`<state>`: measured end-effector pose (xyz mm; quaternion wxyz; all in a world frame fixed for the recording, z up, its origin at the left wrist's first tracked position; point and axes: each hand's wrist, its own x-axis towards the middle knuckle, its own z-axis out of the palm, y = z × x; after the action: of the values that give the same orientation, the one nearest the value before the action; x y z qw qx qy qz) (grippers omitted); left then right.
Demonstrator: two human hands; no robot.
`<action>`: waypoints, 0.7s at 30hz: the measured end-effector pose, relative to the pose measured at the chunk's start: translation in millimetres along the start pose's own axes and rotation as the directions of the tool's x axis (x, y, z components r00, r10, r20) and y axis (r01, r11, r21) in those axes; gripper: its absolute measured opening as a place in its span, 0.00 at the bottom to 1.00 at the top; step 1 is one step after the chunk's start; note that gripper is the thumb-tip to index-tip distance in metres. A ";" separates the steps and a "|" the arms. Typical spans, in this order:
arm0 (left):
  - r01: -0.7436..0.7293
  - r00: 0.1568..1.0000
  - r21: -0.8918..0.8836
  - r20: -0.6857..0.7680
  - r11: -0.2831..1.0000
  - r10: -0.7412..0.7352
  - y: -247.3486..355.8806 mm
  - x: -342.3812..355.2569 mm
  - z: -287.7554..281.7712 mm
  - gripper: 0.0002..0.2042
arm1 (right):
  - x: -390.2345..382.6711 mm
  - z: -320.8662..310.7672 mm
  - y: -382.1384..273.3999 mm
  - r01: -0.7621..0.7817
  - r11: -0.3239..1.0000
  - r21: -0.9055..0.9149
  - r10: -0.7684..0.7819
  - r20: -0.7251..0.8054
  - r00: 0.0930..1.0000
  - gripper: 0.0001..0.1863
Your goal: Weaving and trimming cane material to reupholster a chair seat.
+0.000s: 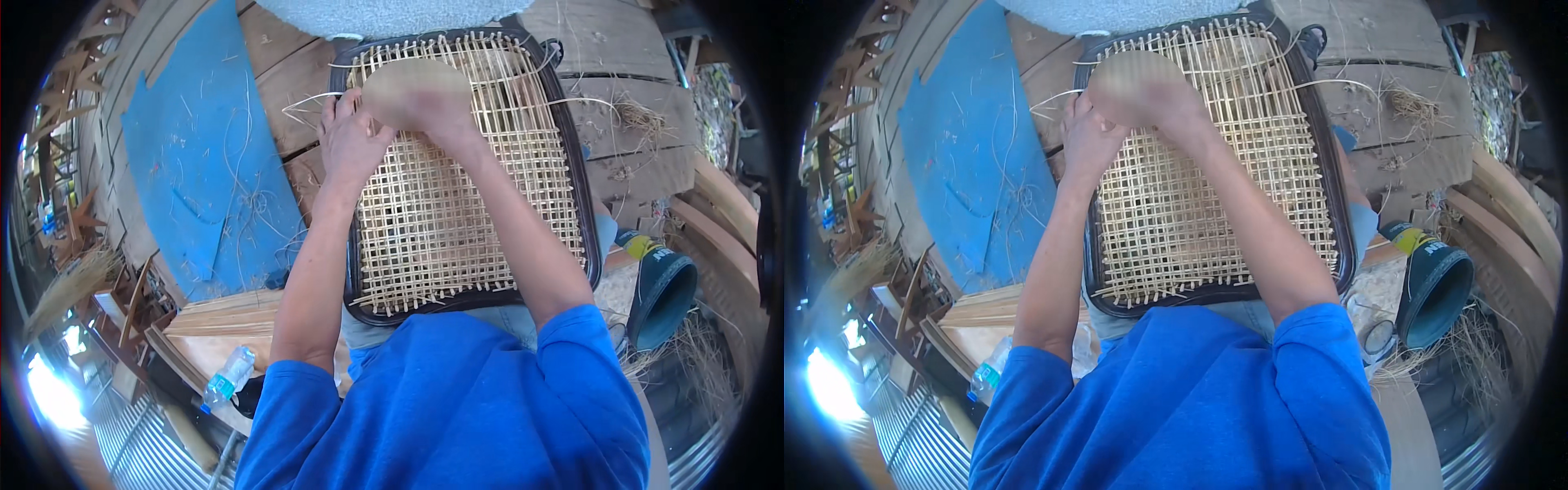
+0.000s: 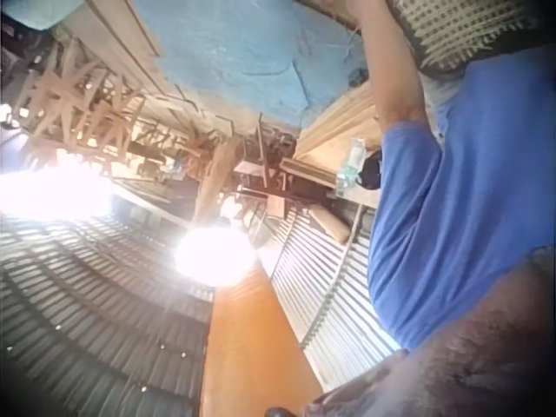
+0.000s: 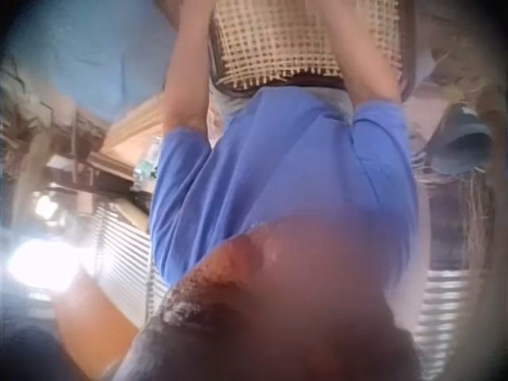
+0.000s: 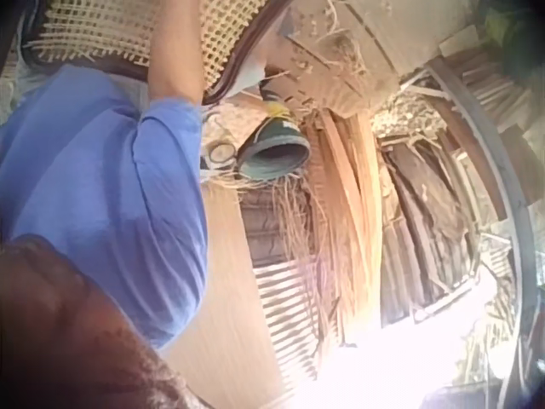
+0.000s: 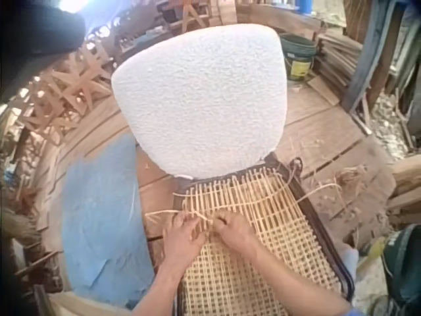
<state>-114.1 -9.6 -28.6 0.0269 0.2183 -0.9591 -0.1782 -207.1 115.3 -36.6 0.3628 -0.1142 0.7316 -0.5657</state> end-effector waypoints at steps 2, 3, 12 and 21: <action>-0.009 1.000 -0.019 0.010 1.000 0.009 -4.7 4.7 3.5 0.15 | -10.2 -5.9 -1.4 0.091 0.996 0.007 -0.090 -0.061 0.994 0.09; -0.008 1.000 -0.037 0.026 0.999 0.009 -6.6 6.4 6.6 0.16 | -15.1 -11.1 -1.5 0.173 0.985 0.010 -0.171 -0.113 0.979 0.10; -0.007 0.998 -0.077 0.064 0.997 0.012 -1.8 -0.7 -1.0 0.14 | -64.3 -129.1 3.2 0.037 0.999 0.004 -0.031 -0.458 0.888 0.10; 0.055 0.961 -0.518 -0.206 0.854 -0.187 -16.5 -4.3 2.2 0.10 | -53.9 -173.7 32.5 0.074 0.958 -0.279 -0.221 -0.544 0.810 0.11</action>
<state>-103.7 -20.9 -36.4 0.1919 0.2844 -0.8515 -0.3965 -275.6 286.7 -27.7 0.0655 -0.0407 0.8590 -0.5061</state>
